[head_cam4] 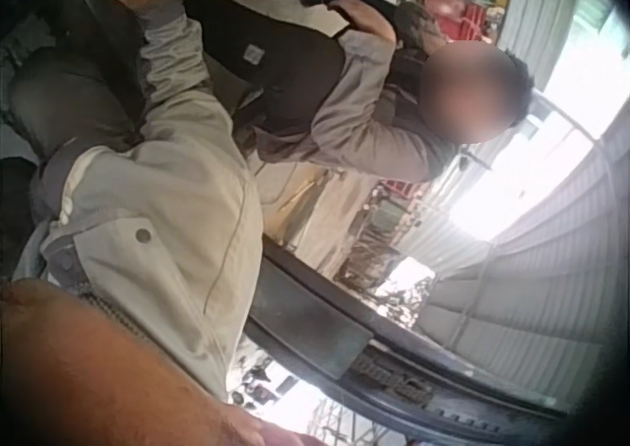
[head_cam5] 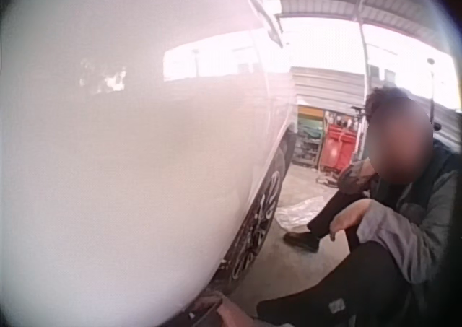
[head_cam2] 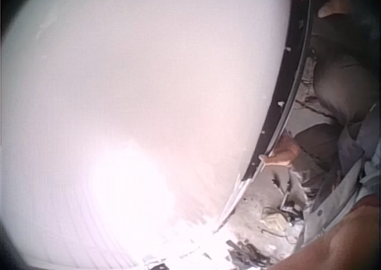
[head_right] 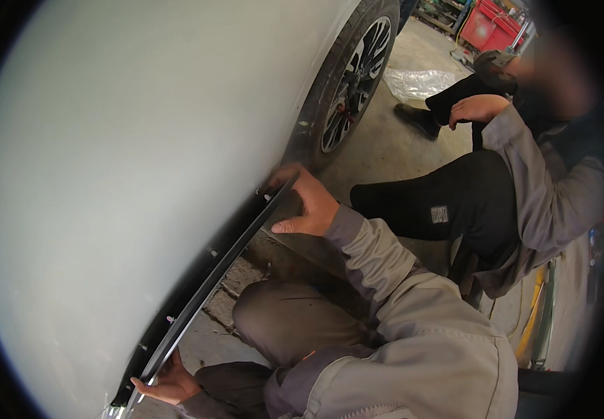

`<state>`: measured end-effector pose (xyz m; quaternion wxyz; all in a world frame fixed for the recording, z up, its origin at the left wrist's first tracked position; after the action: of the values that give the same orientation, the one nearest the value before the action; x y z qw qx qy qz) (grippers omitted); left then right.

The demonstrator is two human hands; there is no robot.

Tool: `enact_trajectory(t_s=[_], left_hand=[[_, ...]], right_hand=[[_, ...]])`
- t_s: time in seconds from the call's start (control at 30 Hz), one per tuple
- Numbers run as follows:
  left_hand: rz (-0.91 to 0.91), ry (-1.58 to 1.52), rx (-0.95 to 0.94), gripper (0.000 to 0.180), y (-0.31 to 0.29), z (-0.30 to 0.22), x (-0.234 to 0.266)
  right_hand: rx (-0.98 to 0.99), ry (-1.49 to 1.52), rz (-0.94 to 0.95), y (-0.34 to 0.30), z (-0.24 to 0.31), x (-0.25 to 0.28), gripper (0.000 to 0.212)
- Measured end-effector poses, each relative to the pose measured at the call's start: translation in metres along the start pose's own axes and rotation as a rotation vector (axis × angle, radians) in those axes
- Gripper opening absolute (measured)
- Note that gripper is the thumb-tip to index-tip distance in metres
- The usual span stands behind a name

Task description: The person repeatedly positions and aligns a black plastic side skirt along the lower edge of a white car's door panel. They use both hands to hold the trim against the body, then use pliers to adjust fasteners or clips on the underside of the part. The person continues to reposition and press the trim along the length of the car's side.

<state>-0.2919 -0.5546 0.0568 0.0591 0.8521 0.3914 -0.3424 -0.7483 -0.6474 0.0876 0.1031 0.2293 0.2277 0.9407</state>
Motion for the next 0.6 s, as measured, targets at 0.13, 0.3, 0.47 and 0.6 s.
enact_trajectory(t_s=[0.13, 0.3, 0.47, 0.6], left_hand=[[0.009, 0.021, -0.004, 0.082, -0.006, -0.003, -0.009], [0.002, 0.023, 0.036, 0.085, -0.009, -0.006, -0.017], [0.012, 0.072, 0.014, 0.088, -0.013, -0.007, -0.021], [0.095, 0.003, 0.05, 0.093, -0.016, -0.004, -0.033]], right_hand=[[0.043, -0.157, 0.022, 0.015, -0.017, 0.013, 0.047], [0.071, -0.175, 0.028, 0.023, -0.025, 0.009, 0.048], [0.098, -0.146, -0.043, 0.021, -0.021, 0.006, 0.055], [0.091, -0.105, -0.081, 0.018, -0.026, 0.003, 0.053]])
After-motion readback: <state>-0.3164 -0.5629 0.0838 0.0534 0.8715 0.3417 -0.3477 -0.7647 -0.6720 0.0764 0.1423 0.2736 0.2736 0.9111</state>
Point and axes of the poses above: each hand's wrist, its own y-axis towards the middle knuckle, its own x-axis out of the back of the hand, z = x × y, the point moved 3 cm from there along y, towards the middle knuckle, and after that the axes turned 12 degrees about -x, right-handed, at the moved point
